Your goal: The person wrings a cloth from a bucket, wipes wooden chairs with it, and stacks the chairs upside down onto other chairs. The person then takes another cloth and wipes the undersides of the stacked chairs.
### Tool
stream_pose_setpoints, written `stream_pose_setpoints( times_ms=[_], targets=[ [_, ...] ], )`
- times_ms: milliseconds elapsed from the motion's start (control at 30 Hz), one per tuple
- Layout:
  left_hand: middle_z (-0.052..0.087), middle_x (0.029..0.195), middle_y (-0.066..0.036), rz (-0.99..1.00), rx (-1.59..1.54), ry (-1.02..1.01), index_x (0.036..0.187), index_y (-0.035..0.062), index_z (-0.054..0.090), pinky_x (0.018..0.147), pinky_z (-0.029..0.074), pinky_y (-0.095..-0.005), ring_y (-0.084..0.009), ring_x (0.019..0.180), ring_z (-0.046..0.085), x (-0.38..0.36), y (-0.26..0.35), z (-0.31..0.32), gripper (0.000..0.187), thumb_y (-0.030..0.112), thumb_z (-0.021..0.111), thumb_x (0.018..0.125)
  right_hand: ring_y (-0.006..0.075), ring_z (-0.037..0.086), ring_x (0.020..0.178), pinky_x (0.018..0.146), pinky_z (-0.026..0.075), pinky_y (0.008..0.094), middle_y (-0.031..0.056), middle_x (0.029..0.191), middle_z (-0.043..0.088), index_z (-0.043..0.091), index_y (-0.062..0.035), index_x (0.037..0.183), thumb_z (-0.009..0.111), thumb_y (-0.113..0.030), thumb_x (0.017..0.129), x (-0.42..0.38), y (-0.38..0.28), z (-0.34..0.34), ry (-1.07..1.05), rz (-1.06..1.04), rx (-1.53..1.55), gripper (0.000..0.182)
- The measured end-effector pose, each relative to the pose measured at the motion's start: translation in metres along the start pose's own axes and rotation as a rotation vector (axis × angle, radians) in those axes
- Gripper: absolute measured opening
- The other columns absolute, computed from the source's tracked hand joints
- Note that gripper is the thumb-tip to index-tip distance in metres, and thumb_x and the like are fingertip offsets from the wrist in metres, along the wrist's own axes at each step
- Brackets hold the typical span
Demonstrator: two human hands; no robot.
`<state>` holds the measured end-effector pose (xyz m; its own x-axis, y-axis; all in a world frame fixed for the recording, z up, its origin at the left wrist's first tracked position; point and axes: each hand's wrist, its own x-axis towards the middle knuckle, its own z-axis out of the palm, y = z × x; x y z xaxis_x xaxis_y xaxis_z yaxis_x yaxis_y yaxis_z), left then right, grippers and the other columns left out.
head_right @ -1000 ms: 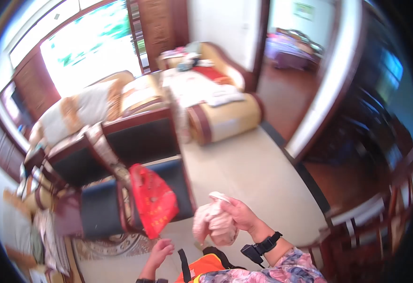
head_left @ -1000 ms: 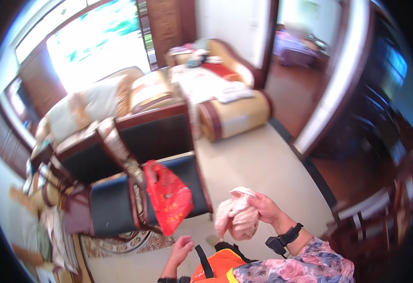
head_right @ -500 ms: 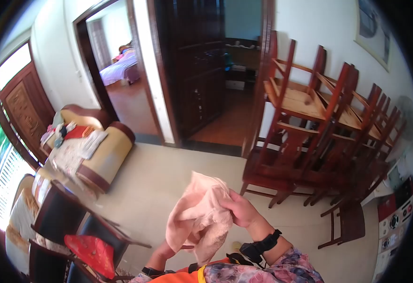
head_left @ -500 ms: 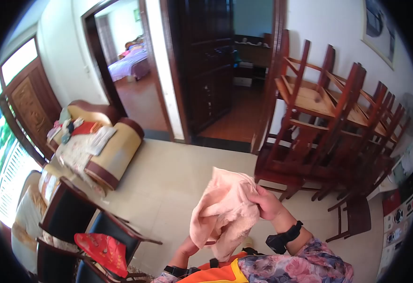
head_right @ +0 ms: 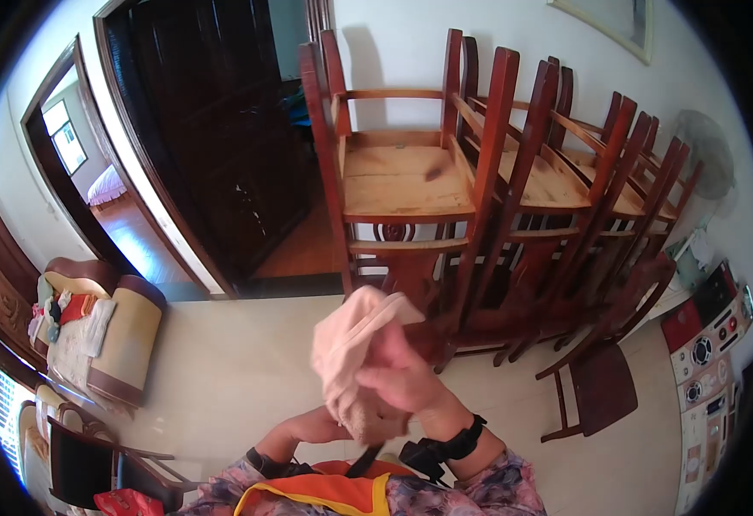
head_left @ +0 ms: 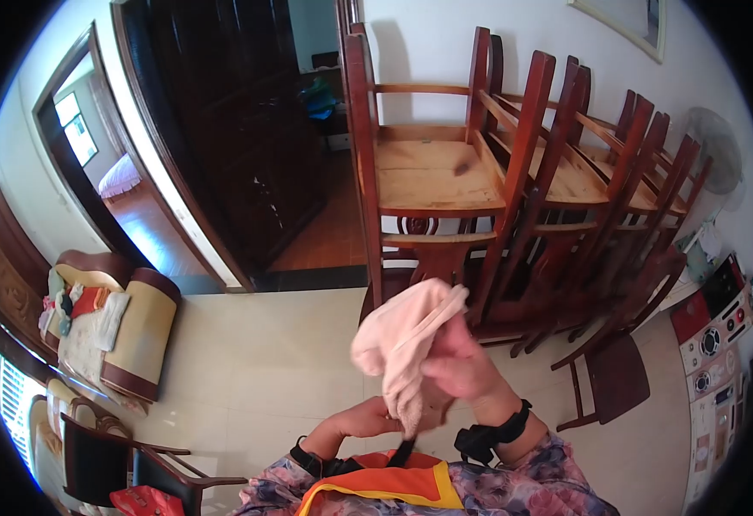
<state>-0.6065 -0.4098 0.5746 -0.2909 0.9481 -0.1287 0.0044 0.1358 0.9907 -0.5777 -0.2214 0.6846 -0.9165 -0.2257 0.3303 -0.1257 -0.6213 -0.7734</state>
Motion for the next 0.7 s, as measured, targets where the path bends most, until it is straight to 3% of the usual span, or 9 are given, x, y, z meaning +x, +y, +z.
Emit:
stream_pose_setpoints(
  times_ms=[100,133,200,333,400,467,533,633,700],
  targets=[
    [0.053,0.118,-0.004,-0.066,-0.21,0.176,0.128,0.0058,0.042,0.094,0.038,-0.0307,-0.0131,0.108,0.048,0.026,0.018,-0.029,0.045,0.01,0.058,0.086,0.0197,0.03,0.126,0.103,0.026,0.0337,0.0087,0.137,0.028,-0.002,-0.0095,0.142,0.053,0.001,0.082,0.022,-0.037,-0.06,0.179,-0.224,-0.479,0.082],
    [0.052,0.12,-0.004,0.151,-0.493,0.32,0.128,0.0046,0.043,0.095,0.037,-0.0303,-0.0135,0.111,0.047,0.033,0.05,-0.036,0.042,0.008,0.054,0.087,0.0189,0.035,0.122,0.1,0.03,0.0314,0.0098,0.134,0.029,0.0,-0.006,0.141,0.053,0.002,0.084,0.029,-0.049,-0.078,0.233,-0.256,-0.479,0.078],
    [0.051,0.121,-0.005,0.328,-0.843,0.113,0.128,0.0025,0.042,0.095,0.037,-0.0301,-0.0143,0.112,0.046,0.047,0.097,-0.069,0.043,0.006,0.054,0.087,0.0202,0.037,0.12,0.098,0.033,0.0314,0.0129,0.133,0.032,0.002,-0.0058,0.141,0.052,0.0,0.085,0.043,-0.059,-0.112,0.271,-0.257,-0.613,0.075],
    [0.052,0.118,-0.007,0.365,-0.412,0.061,0.128,0.0011,0.04,0.096,0.036,-0.0313,-0.0155,0.111,0.047,0.095,0.162,-0.113,0.047,0.004,0.057,0.084,0.02,0.034,0.123,0.099,0.032,0.0309,0.0143,0.137,0.031,0.008,-0.0015,0.139,0.049,-0.007,0.089,0.077,-0.068,-0.121,0.208,-0.123,-0.566,0.066],
    [0.054,0.113,-0.008,0.518,0.223,0.216,0.124,0.002,0.043,0.092,0.04,-0.0298,-0.0148,0.105,0.051,0.15,0.173,-0.136,0.045,0.003,0.059,0.083,0.0198,0.033,0.125,0.1,0.03,0.0302,0.0138,0.138,0.031,0.018,-0.0002,0.138,0.048,-0.01,0.09,0.098,-0.084,-0.129,0.122,-0.023,-0.58,0.058],
    [0.055,0.11,-0.008,0.291,-0.228,0.338,0.12,0.0029,0.044,0.085,0.045,-0.0285,-0.016,0.097,0.056,0.199,0.188,-0.157,0.038,0.006,0.057,0.085,0.0192,0.047,0.112,0.095,0.036,0.0294,0.0132,0.118,0.052,0.042,0.0027,0.125,0.047,-0.007,0.089,0.12,-0.121,-0.122,0.229,-0.108,-1.155,0.038],
    [0.055,0.11,-0.009,0.408,-0.946,0.33,0.12,0.0042,0.043,0.079,0.049,-0.0275,-0.018,0.093,0.059,0.244,0.193,-0.192,0.034,0.01,0.053,0.088,0.014,0.053,0.097,0.086,0.04,0.0252,0.0101,0.101,0.058,0.052,0.0023,0.113,0.051,-0.005,0.087,0.114,-0.136,-0.151,0.658,-0.13,-1.057,0.027],
    [0.055,0.106,-0.007,0.728,-0.873,0.527,0.12,0.0039,0.041,0.079,0.049,-0.0302,-0.0163,0.093,0.057,0.307,0.214,-0.238,0.035,0.014,0.052,0.088,0.0095,0.05,0.089,0.078,0.041,0.0223,0.0069,0.097,0.054,0.049,-0.0011,0.11,0.055,-0.003,0.085,0.109,-0.162,-0.199,0.962,-0.533,-1.009,0.026],
    [0.059,0.092,-0.004,0.889,-0.519,0.764,0.096,-0.0007,0.058,0.072,0.046,-0.0289,-0.0137,0.088,0.056,0.349,0.227,-0.285,0.021,0.016,0.052,0.084,0.0139,0.047,0.098,0.081,0.04,0.027,0.0084,0.112,0.048,0.039,-0.0021,0.122,0.062,-0.009,0.082,0.111,-0.179,-0.227,0.985,-0.587,-1.154,0.047]
  ],
)
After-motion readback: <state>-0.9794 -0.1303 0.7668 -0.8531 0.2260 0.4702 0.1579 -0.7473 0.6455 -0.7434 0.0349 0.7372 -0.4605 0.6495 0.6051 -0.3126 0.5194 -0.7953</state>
